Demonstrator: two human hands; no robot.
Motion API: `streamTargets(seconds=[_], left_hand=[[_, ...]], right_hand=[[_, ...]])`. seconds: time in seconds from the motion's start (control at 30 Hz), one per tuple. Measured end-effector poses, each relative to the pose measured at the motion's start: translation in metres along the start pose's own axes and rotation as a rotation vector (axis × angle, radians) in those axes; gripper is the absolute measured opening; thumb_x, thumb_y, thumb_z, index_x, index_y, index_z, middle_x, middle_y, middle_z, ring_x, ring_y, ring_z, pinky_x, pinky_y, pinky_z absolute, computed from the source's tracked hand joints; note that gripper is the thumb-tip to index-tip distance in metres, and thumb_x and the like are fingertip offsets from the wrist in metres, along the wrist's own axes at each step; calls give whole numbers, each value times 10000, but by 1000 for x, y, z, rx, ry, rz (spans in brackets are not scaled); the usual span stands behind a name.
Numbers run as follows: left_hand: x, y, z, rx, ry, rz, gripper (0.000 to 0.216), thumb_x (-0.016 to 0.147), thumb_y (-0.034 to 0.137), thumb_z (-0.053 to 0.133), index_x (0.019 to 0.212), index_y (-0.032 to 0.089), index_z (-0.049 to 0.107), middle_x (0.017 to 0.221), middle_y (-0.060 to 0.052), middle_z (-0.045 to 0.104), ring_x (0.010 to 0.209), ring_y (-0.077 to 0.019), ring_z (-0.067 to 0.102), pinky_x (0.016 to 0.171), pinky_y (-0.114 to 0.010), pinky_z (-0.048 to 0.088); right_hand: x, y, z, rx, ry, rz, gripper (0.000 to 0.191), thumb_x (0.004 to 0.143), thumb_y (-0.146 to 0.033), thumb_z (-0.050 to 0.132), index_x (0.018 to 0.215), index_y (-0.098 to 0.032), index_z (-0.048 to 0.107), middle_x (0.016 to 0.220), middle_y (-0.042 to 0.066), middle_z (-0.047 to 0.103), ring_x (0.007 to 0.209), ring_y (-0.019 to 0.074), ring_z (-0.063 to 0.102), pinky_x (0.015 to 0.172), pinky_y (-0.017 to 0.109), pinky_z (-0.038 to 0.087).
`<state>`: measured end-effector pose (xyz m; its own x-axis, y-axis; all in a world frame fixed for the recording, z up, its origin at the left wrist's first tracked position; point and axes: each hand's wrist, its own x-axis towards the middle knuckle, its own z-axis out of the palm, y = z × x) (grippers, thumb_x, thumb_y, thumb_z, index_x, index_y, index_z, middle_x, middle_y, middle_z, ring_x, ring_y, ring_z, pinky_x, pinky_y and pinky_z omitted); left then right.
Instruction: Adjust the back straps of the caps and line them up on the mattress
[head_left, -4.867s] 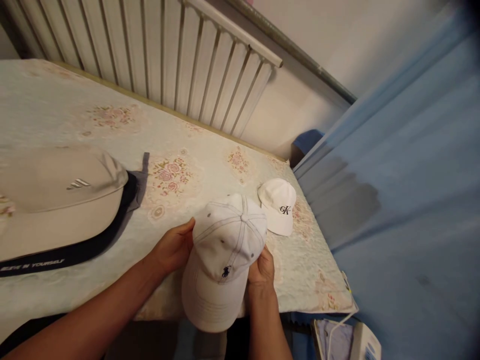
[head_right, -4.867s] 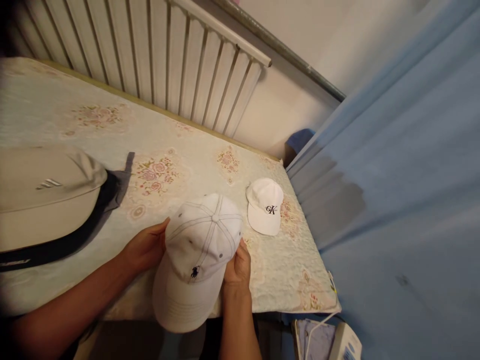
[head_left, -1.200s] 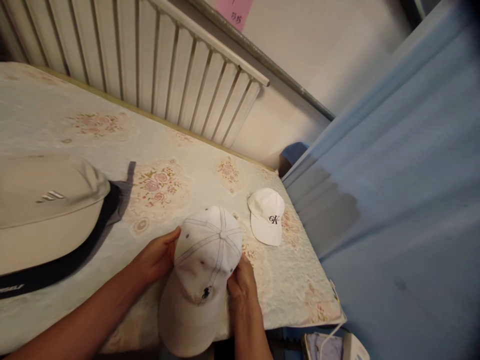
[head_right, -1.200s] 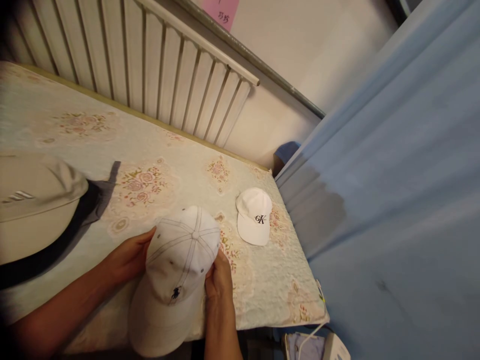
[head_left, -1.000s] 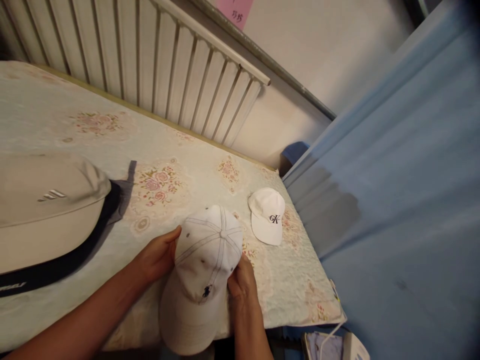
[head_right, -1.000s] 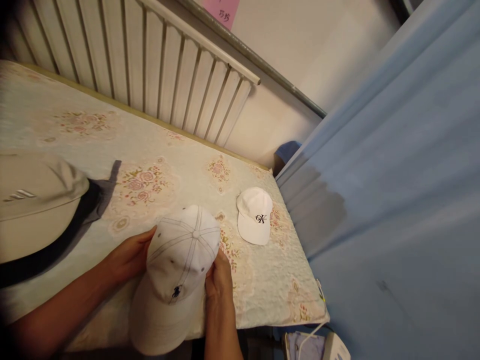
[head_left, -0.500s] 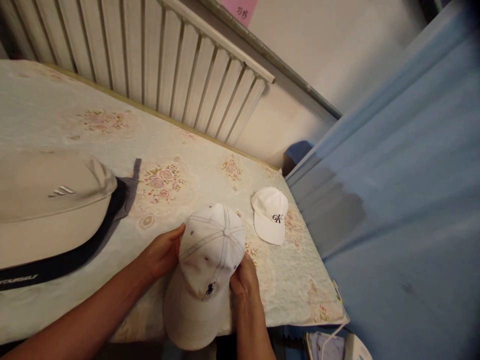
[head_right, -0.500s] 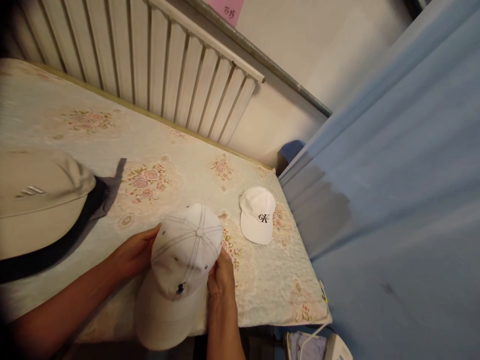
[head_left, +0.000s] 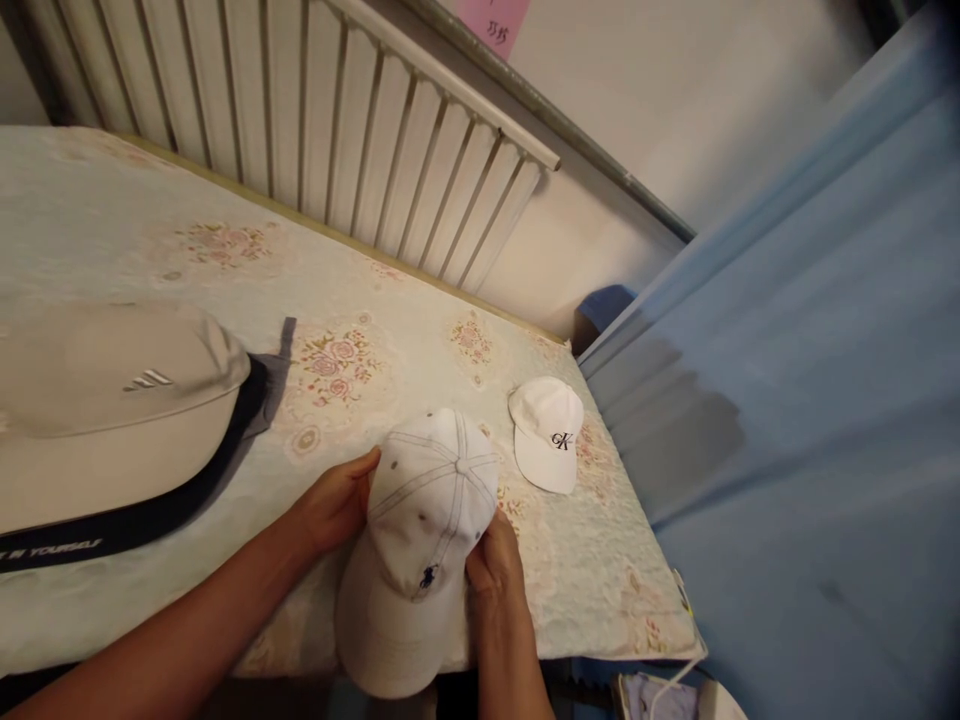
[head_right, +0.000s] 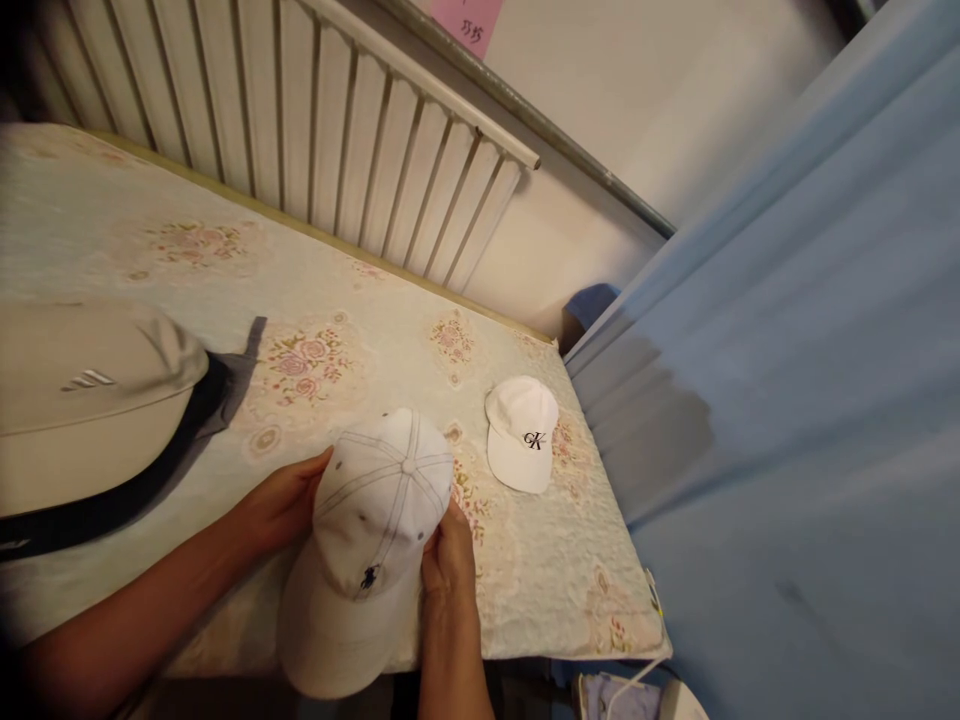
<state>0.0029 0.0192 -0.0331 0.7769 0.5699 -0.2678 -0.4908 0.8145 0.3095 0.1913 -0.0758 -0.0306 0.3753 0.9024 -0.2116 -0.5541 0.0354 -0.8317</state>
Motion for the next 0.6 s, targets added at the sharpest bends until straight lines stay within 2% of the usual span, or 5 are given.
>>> streamTargets(seconds=[0.13,0.4,0.6], left_hand=[[-1,0,1,30,29,3,502,930,277,535,1414,151,490,1097,-129,741,1096,-293,665,1043,-432,432],[-3,-1,3,28,41,5,493,929,281,542,1396,127,510,1065,-118,750,1042,-287,681,984,-390,454],[-3,-1,6,23,63,7,471,948,281,503,1386,107,512,1063,-124,747,1041,-273,680,1007,-383,440]], right_hand=[[0,-2,2,6,-6,12,393,719,-206,732,1109,-189,698,1128,66,743,1113,250,663,875,350,565],[-1,0,1,0,12,-5,296,732,-213,713,1027,-187,719,1022,51,769,1115,236,658,901,337,552],[0,1,-1,-14,18,-13,312,735,-217,715,1046,-194,716,1070,60,759,1130,249,653,898,355,557]])
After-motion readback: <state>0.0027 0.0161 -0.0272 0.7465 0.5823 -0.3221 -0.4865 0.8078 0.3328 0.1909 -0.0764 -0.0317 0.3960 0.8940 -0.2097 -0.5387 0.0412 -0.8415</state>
